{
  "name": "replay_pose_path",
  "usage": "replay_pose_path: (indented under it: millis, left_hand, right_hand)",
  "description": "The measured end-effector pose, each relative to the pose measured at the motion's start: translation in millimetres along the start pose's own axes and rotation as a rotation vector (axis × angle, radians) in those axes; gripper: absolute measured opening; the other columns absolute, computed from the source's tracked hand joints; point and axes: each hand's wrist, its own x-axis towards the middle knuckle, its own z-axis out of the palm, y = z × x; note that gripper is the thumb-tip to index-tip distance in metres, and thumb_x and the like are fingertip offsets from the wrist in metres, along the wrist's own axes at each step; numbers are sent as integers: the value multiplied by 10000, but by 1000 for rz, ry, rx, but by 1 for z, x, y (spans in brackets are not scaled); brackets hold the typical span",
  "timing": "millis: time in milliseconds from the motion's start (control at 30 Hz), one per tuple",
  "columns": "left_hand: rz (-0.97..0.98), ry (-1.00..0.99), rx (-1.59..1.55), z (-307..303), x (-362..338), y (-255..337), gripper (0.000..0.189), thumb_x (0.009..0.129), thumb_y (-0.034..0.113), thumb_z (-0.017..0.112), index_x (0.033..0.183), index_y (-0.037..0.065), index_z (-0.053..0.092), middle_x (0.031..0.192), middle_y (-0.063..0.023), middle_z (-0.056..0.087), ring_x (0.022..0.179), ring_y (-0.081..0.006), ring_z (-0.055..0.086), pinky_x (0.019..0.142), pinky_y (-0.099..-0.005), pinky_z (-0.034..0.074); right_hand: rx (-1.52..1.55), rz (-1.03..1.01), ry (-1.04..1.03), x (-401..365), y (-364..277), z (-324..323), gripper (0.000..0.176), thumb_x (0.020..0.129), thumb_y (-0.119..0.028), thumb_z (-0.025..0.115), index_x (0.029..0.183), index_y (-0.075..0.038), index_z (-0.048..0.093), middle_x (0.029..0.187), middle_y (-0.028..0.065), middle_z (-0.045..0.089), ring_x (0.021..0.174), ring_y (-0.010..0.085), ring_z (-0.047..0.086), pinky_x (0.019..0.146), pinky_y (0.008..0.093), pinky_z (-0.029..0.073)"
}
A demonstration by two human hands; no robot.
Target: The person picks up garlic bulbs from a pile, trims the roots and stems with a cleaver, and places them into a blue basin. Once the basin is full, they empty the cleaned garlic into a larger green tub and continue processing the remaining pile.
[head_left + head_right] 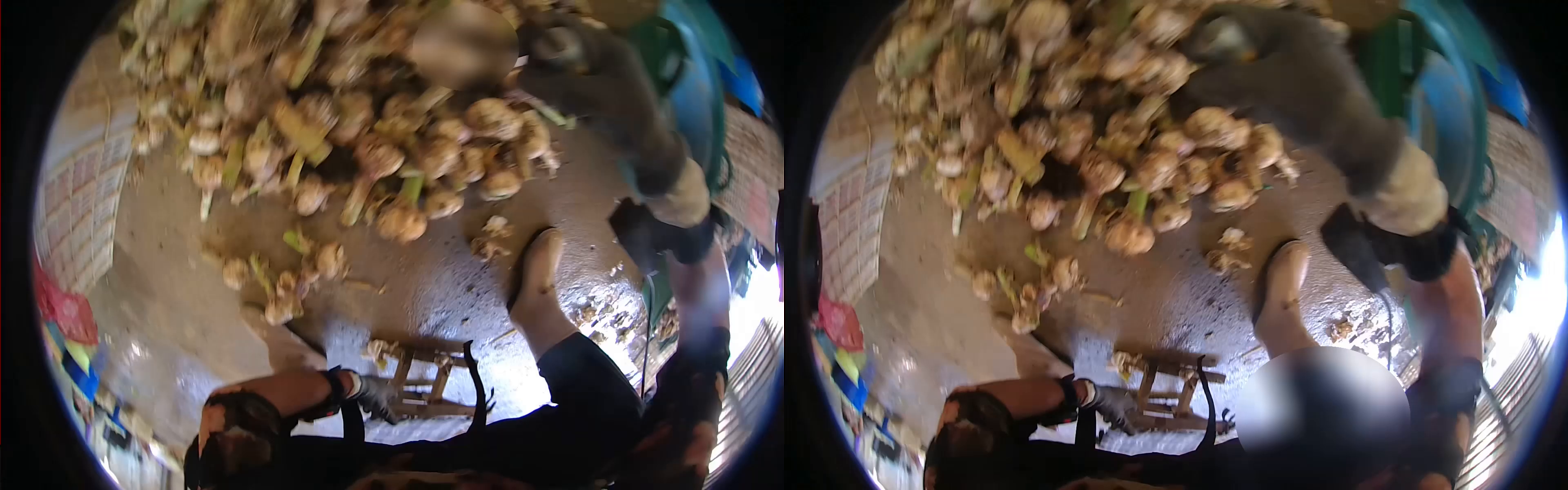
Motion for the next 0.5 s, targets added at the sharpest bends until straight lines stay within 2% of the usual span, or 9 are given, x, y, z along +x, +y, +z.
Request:
replay_pose_path:
  millis: [33, 100, 167, 233, 267, 300, 367, 400, 500]
  left_hand:
    - [54, -69, -39, -11, -7, -11, 325, 724, 378, 613, 780, 58, 623, 675, -92, 616, 609, -210, 577, 549, -349, 440]
    - [133, -116, 64, 0, -15, -15, 250, 742, 288, 584, 794, 44, 602, 699, -74, 598, 649, -179, 558, 592, -340, 433]
    - [280, -158, 26, -17, -18, -19, 223, 774, 258, 537, 839, 52, 592, 730, -74, 594, 686, -176, 560, 629, -354, 434]
    - [59, 8, 326, -35, -6, -15, 306, 784, 354, 526, 872, 68, 586, 735, -78, 596, 698, -197, 569, 647, -359, 432]
    - [413, 220, 450, -40, -21, 17, 399, 782, 460, 501, 888, 84, 584, 739, -104, 601, 709, -254, 577, 645, -364, 428]
    - [389, 233, 497, -48, -24, 35, 399, 782, 460, 501, 888, 84, 584, 739, -104, 601, 709, -254, 577, 645, -364, 428]
    - [-178, 516, 513, -46, -24, 59, 448, 761, 495, 499, 897, 75, 577, 761, -137, 600, 732, -316, 566, 647, -377, 425]
    - [-196, 538, 554, -45, -19, 61, 448, 761, 495, 499, 897, 75, 577, 761, -137, 600, 732, -316, 566, 647, -377, 425]
    - [-91, 894, 565, -33, 0, 47, 423, 764, 467, 498, 849, 59, 567, 739, -148, 588, 703, -282, 576, 634, -374, 425]
  right_hand:
    - [-182, 94, 106, -2, -6, 2, 250, 738, -102, 638, 972, -42, 576, 876, 59, 617, 816, 126, 589, 707, 263, 487]
    - [-452, -135, 168, -41, -16, -26, 241, 699, -113, 655, 915, -39, 579, 709, 23, 581, 624, 91, 531, 563, 254, 438]
    - [-713, 214, 92, -84, -52, -37, 223, 697, -212, 636, 869, -95, 554, 634, 79, 564, 579, 172, 562, 568, 305, 450]
    - [-939, 174, 182, -134, -36, -49, 270, 644, -241, 639, 865, -112, 550, 715, 112, 583, 679, 266, 583, 614, 363, 456]
    - [-1023, 151, 273, -156, -20, -55, 277, 624, -240, 643, 853, -112, 557, 747, 115, 590, 720, 283, 585, 633, 376, 455]
    - [-962, 218, 399, -177, -6, -58, 246, 637, -234, 608, 850, -117, 568, 792, 123, 593, 766, 299, 576, 670, 385, 449]
    - [-842, 382, 580, -219, 33, -54, 221, 647, -235, 584, 837, -121, 584, 842, 132, 598, 820, 315, 565, 709, 392, 443]
    - [-803, 460, 653, -231, 57, -58, 219, 645, -243, 595, 827, -121, 589, 847, 133, 598, 828, 314, 563, 711, 390, 444]
    - [-536, 578, 827, -257, 117, -56, 219, 645, -255, 603, 827, -133, 598, 862, 127, 608, 852, 296, 570, 741, 377, 445]
